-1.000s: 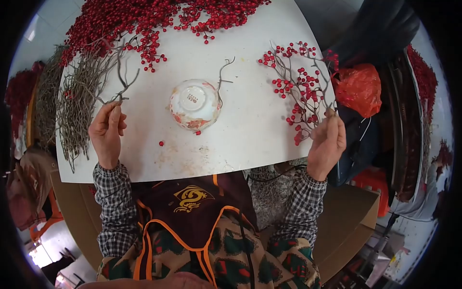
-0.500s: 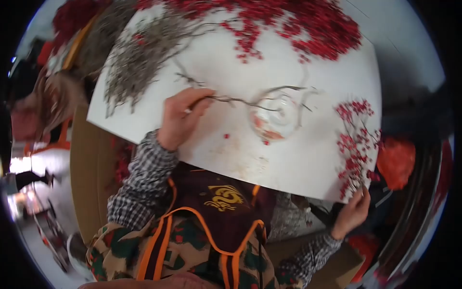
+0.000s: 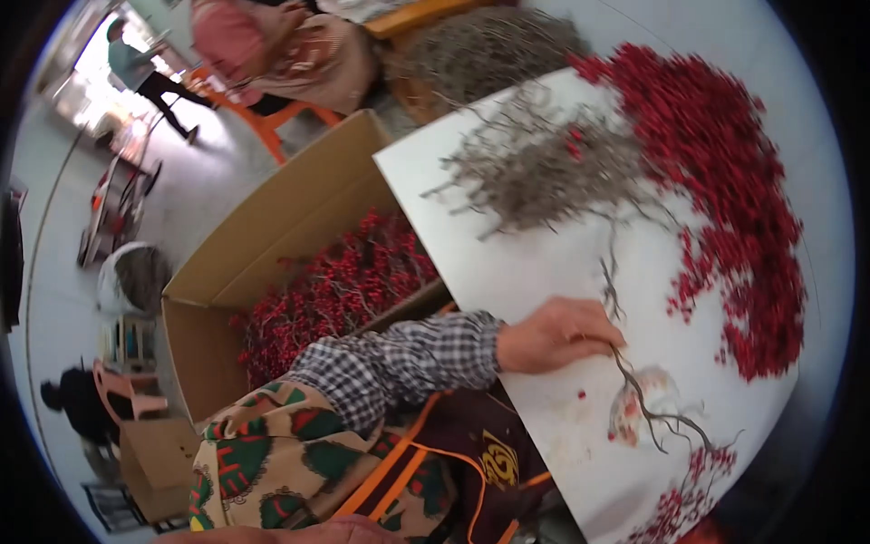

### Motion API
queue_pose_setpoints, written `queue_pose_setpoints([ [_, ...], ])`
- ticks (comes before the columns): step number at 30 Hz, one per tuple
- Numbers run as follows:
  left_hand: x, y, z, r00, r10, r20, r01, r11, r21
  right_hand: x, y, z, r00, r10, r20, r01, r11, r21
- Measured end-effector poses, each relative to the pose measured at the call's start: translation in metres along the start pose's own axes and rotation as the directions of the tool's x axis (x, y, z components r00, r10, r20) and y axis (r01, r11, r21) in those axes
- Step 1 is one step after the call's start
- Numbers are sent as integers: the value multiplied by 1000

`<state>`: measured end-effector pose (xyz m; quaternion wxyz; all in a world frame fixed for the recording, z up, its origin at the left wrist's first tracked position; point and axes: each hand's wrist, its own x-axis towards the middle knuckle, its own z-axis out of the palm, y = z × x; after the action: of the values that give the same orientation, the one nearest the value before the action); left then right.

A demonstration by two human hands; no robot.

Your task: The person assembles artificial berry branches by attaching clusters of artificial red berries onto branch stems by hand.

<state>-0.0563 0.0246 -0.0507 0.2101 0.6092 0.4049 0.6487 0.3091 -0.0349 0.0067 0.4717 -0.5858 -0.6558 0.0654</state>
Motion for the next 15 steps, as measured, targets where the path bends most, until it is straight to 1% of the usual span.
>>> queue_pose_setpoints([
  [2,0,-6,4,999,41,-6,-41,999,-12,8,-22,31,989,-98,110,110,988,-106],
  [3,-2,-5,3,999,29,16,-29,1000,0,11,-35,45,977,-141,161,167,973,-160],
  [4,-2,-2,3,999,15,40,-15,1000,11,17,-54,57,948,97,304,-65,991,-113],
  [5,-3,1,2,998,-1,64,-1,1000,21,22,-65,70,911,89,404,-71,996,-58],
  [6,-4,3,2,997,22,67,-24,1000,18,26,-75,81,864,74,499,-81,997,-7],
  [7,-6,4,2,996,44,73,-45,999,15,25,-82,96,873,34,486,-115,984,137],
  [9,-7,-1,4,992,66,109,-69,997,25,18,-86,134,893,-25,449,-179,896,406],
  [12,-10,-3,-1,991,40,125,-41,999,4,23,-97,159,841,-313,442,133,910,393],
  [13,-11,-10,-2,985,98,140,-105,994,40,23,-103,162,852,-290,436,126,922,367],
  [15,-15,-10,-6,990,71,123,-85,991,105,19,-101,169,899,-197,391,15,906,422],
])
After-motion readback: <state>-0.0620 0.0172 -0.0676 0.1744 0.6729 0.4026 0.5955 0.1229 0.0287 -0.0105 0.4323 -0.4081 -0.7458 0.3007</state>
